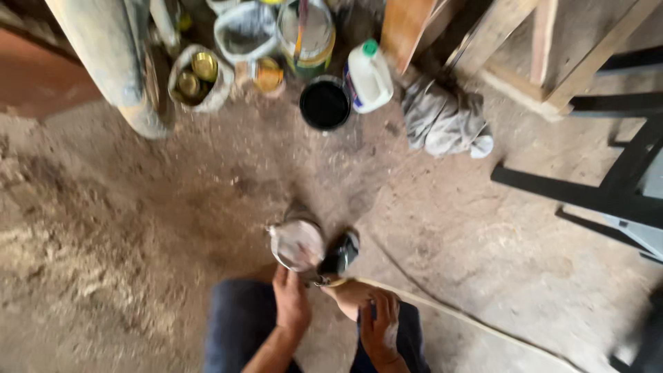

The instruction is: The person prepares paint in a small container, mixes it, and then uses a spray gun to apply a finish to a wooden furniture piece.

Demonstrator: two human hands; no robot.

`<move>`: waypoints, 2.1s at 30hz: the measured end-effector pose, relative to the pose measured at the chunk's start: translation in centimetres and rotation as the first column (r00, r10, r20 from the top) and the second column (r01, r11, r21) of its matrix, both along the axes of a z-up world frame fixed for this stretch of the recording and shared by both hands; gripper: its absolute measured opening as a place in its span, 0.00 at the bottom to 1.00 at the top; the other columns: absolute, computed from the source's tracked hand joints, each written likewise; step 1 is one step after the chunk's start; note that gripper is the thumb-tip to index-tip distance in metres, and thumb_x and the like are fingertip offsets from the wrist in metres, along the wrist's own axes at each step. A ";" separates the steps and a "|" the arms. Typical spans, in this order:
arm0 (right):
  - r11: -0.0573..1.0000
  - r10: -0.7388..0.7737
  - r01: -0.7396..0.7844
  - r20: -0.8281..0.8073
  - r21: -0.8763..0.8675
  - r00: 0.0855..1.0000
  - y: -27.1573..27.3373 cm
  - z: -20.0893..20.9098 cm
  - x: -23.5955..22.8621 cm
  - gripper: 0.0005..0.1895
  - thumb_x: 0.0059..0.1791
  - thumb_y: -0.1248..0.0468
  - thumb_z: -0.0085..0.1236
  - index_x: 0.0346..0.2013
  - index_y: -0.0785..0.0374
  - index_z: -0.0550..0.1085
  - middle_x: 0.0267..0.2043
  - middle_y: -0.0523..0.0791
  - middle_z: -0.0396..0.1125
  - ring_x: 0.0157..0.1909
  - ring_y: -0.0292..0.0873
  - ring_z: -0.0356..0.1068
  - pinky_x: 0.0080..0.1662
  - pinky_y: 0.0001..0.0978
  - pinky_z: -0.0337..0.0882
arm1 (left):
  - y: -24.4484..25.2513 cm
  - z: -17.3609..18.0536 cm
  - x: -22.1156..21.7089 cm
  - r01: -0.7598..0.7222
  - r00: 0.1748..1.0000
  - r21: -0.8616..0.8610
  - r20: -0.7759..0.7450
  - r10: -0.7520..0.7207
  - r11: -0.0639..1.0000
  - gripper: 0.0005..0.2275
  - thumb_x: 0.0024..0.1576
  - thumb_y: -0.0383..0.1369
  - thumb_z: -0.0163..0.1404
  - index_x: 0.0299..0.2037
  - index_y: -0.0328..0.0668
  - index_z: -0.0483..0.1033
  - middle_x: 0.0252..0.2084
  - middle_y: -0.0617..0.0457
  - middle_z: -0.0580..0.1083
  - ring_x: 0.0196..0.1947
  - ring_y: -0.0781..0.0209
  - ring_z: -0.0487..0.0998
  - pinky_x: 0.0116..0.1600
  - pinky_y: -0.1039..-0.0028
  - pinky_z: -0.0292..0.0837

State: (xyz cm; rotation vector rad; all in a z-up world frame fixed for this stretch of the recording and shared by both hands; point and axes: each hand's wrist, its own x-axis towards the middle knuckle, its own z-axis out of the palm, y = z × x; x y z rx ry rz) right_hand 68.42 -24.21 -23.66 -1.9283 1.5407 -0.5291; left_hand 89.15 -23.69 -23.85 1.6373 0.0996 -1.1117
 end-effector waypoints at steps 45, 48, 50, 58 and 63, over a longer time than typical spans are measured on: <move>0.911 0.243 -0.388 -0.579 -0.140 0.779 -52.0 -30.2 20.4 0.29 0.58 0.45 0.54 0.56 0.70 0.72 0.41 0.61 0.72 0.52 0.64 0.68 0.58 0.63 0.58 | -13.1 -23.6 16.4 0.183 0.983 -0.035 0.023 -0.183 0.982 0.15 0.58 0.41 0.47 0.30 0.33 0.72 0.23 0.49 0.70 0.25 0.57 0.72 0.37 0.66 0.69; 0.899 0.236 -0.414 -0.637 -0.144 0.734 -52.5 -31.0 20.3 0.32 0.62 0.42 0.46 0.50 0.72 0.75 0.42 0.61 0.72 0.48 0.63 0.71 0.55 0.58 0.64 | -13.5 -23.9 16.4 0.186 0.983 -0.053 0.013 -0.186 0.981 0.15 0.57 0.40 0.47 0.30 0.32 0.72 0.23 0.48 0.70 0.25 0.56 0.72 0.37 0.66 0.71; 0.872 0.279 -0.470 -0.651 -0.137 0.706 -52.6 -32.1 20.2 0.32 0.61 0.41 0.45 0.51 0.72 0.74 0.41 0.60 0.72 0.47 0.63 0.71 0.56 0.58 0.64 | -13.5 -24.2 16.5 0.182 0.983 -0.070 -0.005 -0.183 0.981 0.15 0.57 0.40 0.47 0.30 0.32 0.73 0.23 0.48 0.69 0.25 0.56 0.72 0.37 0.66 0.71; 0.795 0.370 -0.524 -0.440 -0.305 0.818 -52.0 -33.7 18.9 0.21 0.57 0.54 0.53 0.55 0.70 0.72 0.50 0.64 0.67 0.56 0.66 0.65 0.58 0.58 0.60 | -14.0 -24.8 17.4 0.166 0.986 -0.024 -0.019 -0.167 0.986 0.14 0.57 0.40 0.47 0.31 0.34 0.71 0.23 0.49 0.69 0.24 0.56 0.72 0.34 0.67 0.70; 0.839 0.383 -0.519 -0.502 -0.163 0.776 -51.4 -31.0 19.4 0.20 0.57 0.54 0.52 0.55 0.67 0.73 0.53 0.63 0.66 0.59 0.65 0.63 0.61 0.59 0.58 | -14.4 -25.0 17.9 0.159 0.987 -0.039 0.002 -0.159 0.987 0.15 0.56 0.40 0.47 0.30 0.32 0.72 0.23 0.48 0.70 0.23 0.56 0.73 0.32 0.67 0.70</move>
